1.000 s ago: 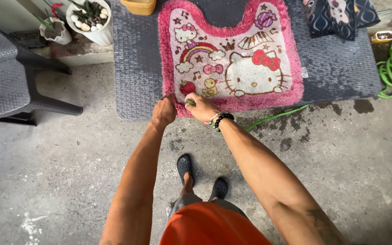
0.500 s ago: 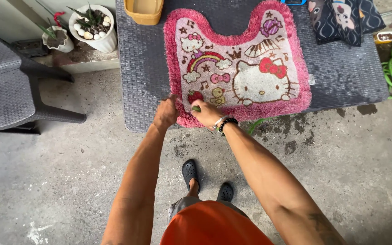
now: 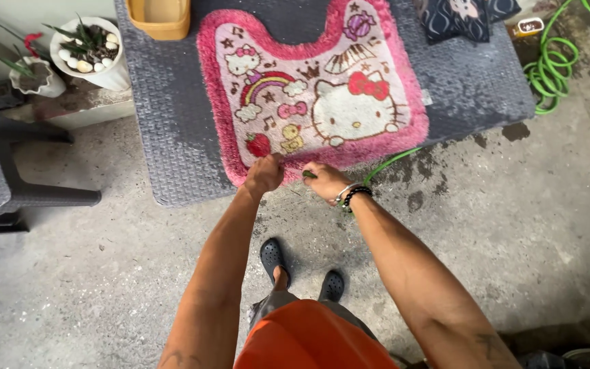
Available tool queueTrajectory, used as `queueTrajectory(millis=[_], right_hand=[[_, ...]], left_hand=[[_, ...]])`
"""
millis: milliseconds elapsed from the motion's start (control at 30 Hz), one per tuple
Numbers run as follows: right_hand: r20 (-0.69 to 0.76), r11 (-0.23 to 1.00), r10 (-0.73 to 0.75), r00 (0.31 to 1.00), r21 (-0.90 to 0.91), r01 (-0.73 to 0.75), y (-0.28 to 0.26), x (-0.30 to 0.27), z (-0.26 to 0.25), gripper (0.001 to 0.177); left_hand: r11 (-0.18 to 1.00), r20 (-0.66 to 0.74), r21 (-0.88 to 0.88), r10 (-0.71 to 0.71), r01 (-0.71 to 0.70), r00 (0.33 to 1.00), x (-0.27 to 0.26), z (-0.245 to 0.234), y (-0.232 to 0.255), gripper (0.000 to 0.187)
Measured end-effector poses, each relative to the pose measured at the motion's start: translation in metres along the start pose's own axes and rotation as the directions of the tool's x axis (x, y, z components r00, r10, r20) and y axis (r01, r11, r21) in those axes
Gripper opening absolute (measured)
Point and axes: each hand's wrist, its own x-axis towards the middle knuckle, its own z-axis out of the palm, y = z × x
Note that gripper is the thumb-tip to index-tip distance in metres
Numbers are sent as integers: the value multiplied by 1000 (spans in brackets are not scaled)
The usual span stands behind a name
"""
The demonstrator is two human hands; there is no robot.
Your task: Clean a floor mat using a water hose.
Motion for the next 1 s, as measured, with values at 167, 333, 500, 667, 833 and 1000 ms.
queueTrajectory(millis=[167,333,500,667,833,1000], right_hand=[[11,998,42,999,44,-42,12,-38,-25,31],[26,995,4,1000,98,-6,29,-49,-23,29],[44,989,-145,988,16,145,0,-61,-15,32],[62,981,-193,979,5,193,-29,-62,0,34],[58,961,-270,961,-43,272,-33,-26,25,34],[61,905,-379,923,-182,384,-22,14,41,27]], left_hand=[[998,52,33,-58,56,997,11,33,9,31],[995,41,103,-10,6,999,-2,37,20,44],[990,-111,-59,-136,130,985,-29,12,21,52],[988,-515,-86,66,-128,855,-67,-18,-12,40],[982,-569,-166,-25,-85,822,-91,-49,-24,41],[909,-78,-245,-364,336,928,-94,-64,-9,49]])
